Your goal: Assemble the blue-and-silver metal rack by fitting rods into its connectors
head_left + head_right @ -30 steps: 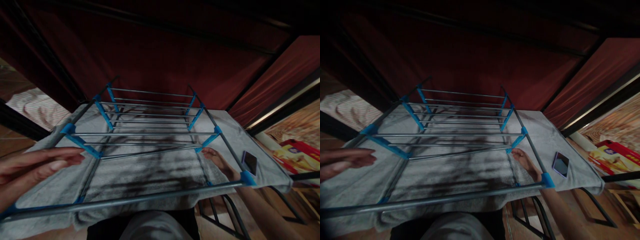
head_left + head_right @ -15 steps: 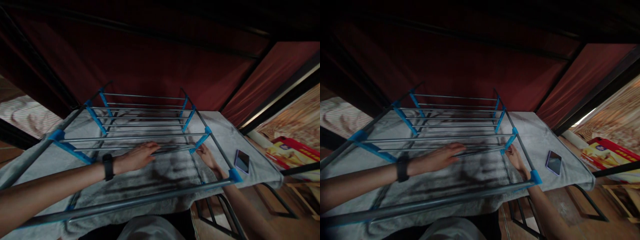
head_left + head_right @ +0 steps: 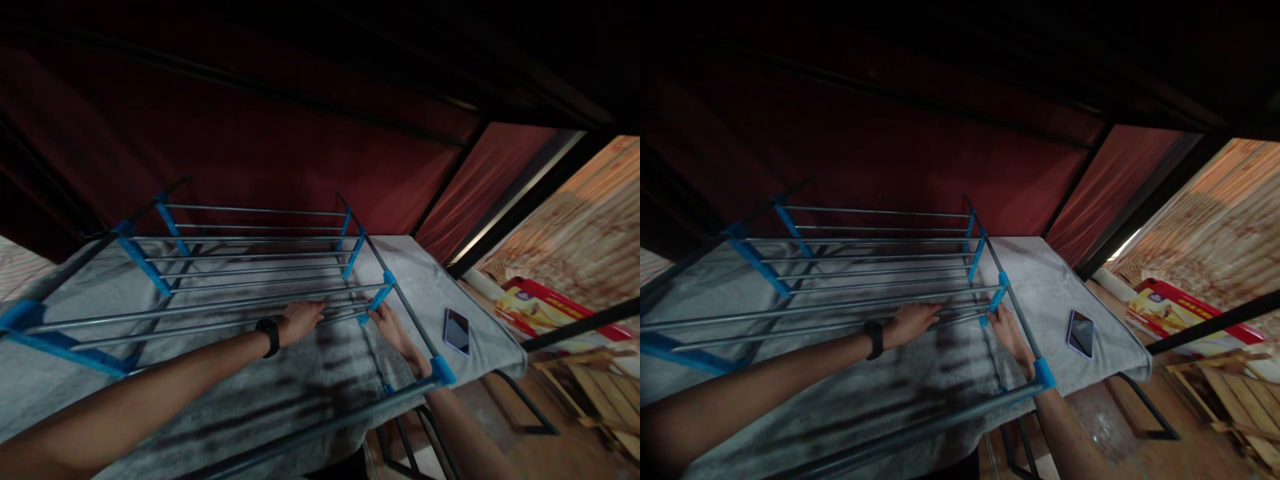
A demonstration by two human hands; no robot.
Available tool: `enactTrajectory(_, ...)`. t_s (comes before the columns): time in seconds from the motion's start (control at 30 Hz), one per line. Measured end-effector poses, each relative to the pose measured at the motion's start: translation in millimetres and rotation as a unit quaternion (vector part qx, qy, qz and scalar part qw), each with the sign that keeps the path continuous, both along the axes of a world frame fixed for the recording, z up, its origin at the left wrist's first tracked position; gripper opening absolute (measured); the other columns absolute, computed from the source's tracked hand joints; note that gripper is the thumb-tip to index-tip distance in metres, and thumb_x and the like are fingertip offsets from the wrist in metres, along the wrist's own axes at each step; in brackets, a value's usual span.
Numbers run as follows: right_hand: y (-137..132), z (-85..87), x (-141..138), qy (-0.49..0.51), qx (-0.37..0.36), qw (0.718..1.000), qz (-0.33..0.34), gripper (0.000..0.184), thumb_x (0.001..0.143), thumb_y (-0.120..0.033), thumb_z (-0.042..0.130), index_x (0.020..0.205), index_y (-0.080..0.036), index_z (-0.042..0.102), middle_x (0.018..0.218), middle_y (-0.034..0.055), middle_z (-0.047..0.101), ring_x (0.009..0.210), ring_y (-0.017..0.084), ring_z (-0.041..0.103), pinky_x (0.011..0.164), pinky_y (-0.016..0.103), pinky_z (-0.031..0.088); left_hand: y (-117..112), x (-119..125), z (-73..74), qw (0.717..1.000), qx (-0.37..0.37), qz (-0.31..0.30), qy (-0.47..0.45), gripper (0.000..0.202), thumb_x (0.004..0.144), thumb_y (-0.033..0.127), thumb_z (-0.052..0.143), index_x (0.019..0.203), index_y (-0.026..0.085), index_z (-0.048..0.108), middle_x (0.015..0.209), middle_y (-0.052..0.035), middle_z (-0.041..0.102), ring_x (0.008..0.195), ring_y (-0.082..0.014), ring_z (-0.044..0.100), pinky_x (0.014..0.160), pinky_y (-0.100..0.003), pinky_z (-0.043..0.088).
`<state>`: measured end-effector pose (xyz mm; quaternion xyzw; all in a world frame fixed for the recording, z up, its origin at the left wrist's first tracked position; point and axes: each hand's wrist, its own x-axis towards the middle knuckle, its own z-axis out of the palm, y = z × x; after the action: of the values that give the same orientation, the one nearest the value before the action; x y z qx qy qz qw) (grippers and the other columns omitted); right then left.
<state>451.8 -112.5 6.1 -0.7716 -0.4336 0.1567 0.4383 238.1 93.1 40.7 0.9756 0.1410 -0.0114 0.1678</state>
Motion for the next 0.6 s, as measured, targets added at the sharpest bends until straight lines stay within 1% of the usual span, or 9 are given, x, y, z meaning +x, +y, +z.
enactTrajectory(0.13,4,-6.5,1,-0.009,-0.001,1.000,-0.019,0.025,0.091,-0.037,0.052,0.109,-0.022,0.061,0.108,0.0080,0.071,0.103,0.027,0.065,0.094,0.040,0.049,-2,-2,3.3,1.000,-0.009,0.010,-0.005,0.030,0.101,0.031,0.046,0.122,0.023,0.066,0.124,-0.0096,0.072,0.109,-0.0301,0.070,0.090,-0.039,0.053)
enactTrajectory(0.27,8,-14.4,4,-0.018,0.003,0.999,-0.046,0.022,0.091,-0.037,0.053,0.104,-0.023,0.062,0.104,0.0089,0.072,0.101,0.027,0.066,0.094,0.042,0.050,-5,-1,6.9,1.000,-0.004,0.010,-0.011,0.032,0.102,0.031,0.044,0.124,0.023,0.065,0.122,-0.0100,0.073,0.108,-0.0297,0.070,0.089,-0.039,0.054)
enactTrajectory(0.4,10,-16.2,6,-0.021,0.006,0.999,-0.042,0.025,0.091,-0.036,0.052,0.107,-0.022,0.064,0.108,0.0086,0.073,0.102,0.027,0.067,0.090,0.040,0.051,-8,-3,17.0,1.000,-0.003,0.012,-0.013,0.031,0.102,0.030,0.044,0.123,0.022,0.065,0.118,-0.0097,0.074,0.107,-0.0296,0.071,0.089,-0.039,0.055)
enactTrajectory(0.5,11,-16.9,6,-0.021,0.001,0.998,-0.051,0.026,0.092,-0.038,0.052,0.104,-0.019,0.065,0.098,0.0089,0.073,0.093,0.026,0.067,0.084,0.039,0.052,-10,-4,24.1,1.000,-0.002,0.012,-0.015,0.032,0.103,0.031,0.041,0.123,0.023,0.064,0.117,-0.0090,0.074,0.105,-0.0290,0.072,0.088,-0.038,0.055)
enactTrajectory(0.57,11,-17.1,6,-0.022,0.000,0.998,-0.057,0.026,0.094,-0.038,0.053,0.101,-0.017,0.066,0.094,0.0081,0.071,0.089,0.025,0.067,0.083,0.040,0.052,-10,-4,26.2,1.000,-0.001,0.015,-0.010,0.032,0.103,0.032,0.041,0.124,0.023,0.064,0.117,-0.0086,0.074,0.104,-0.0291,0.072,0.085,-0.038,0.056)
enactTrajectory(0.6,11,-16.7,6,-0.021,0.000,0.998,-0.055,0.026,0.095,-0.038,0.055,0.101,-0.016,0.066,0.094,0.0076,0.071,0.089,0.024,0.066,0.083,0.039,0.053,-10,-4,26.4,1.000,-0.001,0.016,-0.009,0.032,0.103,0.033,0.042,0.124,0.023,0.064,0.118,-0.0085,0.074,0.104,-0.0293,0.072,0.085,-0.038,0.056)
